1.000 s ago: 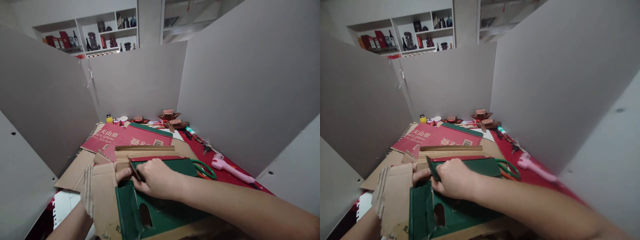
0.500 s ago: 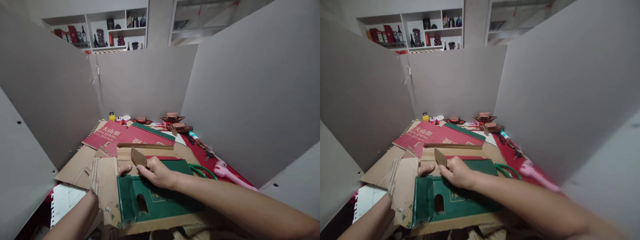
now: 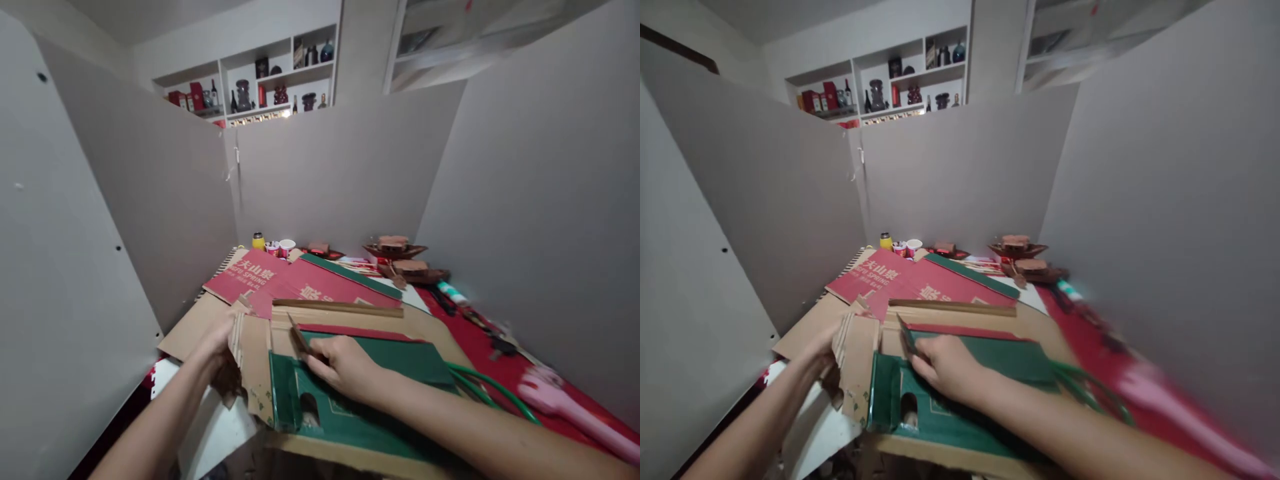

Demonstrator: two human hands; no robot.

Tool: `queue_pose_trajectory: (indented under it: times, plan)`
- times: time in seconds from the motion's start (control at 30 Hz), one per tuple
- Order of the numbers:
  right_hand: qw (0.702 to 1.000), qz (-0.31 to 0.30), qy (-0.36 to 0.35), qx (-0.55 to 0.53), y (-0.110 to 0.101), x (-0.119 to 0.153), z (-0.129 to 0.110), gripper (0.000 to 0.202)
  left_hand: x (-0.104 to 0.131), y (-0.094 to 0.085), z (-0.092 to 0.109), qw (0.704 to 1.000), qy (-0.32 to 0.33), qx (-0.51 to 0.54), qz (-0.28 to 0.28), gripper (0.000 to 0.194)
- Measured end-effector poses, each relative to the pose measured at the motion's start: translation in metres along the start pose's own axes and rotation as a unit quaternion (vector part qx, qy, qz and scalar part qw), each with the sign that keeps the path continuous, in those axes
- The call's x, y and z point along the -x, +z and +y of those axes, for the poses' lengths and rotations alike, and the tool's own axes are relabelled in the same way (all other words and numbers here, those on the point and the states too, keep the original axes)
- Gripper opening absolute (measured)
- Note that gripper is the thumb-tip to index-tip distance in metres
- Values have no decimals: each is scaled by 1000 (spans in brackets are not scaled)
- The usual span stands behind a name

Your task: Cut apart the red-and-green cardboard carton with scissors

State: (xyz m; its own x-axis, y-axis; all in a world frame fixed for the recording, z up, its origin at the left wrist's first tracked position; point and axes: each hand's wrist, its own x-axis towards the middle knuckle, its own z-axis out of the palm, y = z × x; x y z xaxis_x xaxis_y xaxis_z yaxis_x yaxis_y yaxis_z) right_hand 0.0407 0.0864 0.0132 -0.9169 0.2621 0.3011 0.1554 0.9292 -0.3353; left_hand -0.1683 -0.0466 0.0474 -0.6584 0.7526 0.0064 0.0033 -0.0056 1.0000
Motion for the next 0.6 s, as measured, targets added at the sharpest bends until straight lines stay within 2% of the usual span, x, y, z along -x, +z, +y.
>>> queue_pose_trajectory:
  times: [0.07,0.13,0.17,0.2,0.3,0.37,0.4,0.5,0.6]
  plan:
    - [1000,-17,9,21,-1,2,-2,23,7,-12,22,999,12,-10,31,46]
    - [999,-32,14,15,-5,2,-5,20,22,-12,46,988,119,-69,75,48]
    - [999,-36,14,7,-9,2,-7,19,32,-7,56,972,185,-125,76,44]
    - [999,-44,10,-1,-13,2,-8,18,43,0,63,948,244,-198,55,39]
    - [998,-63,-8,-18,-34,7,-11,13,69,28,62,830,374,-406,-79,33]
    - [998,-54,-8,-17,-54,15,-7,10,73,43,46,746,405,-502,-167,35]
    - [999,-35,1,-11,-66,22,-3,11,70,48,37,708,411,-541,-193,37]
    - [996,64,69,5,-104,50,21,17,55,52,12,611,430,-632,-205,42]
    - [969,153,192,-6,-134,87,50,25,44,52,1,537,463,-677,-196,42]
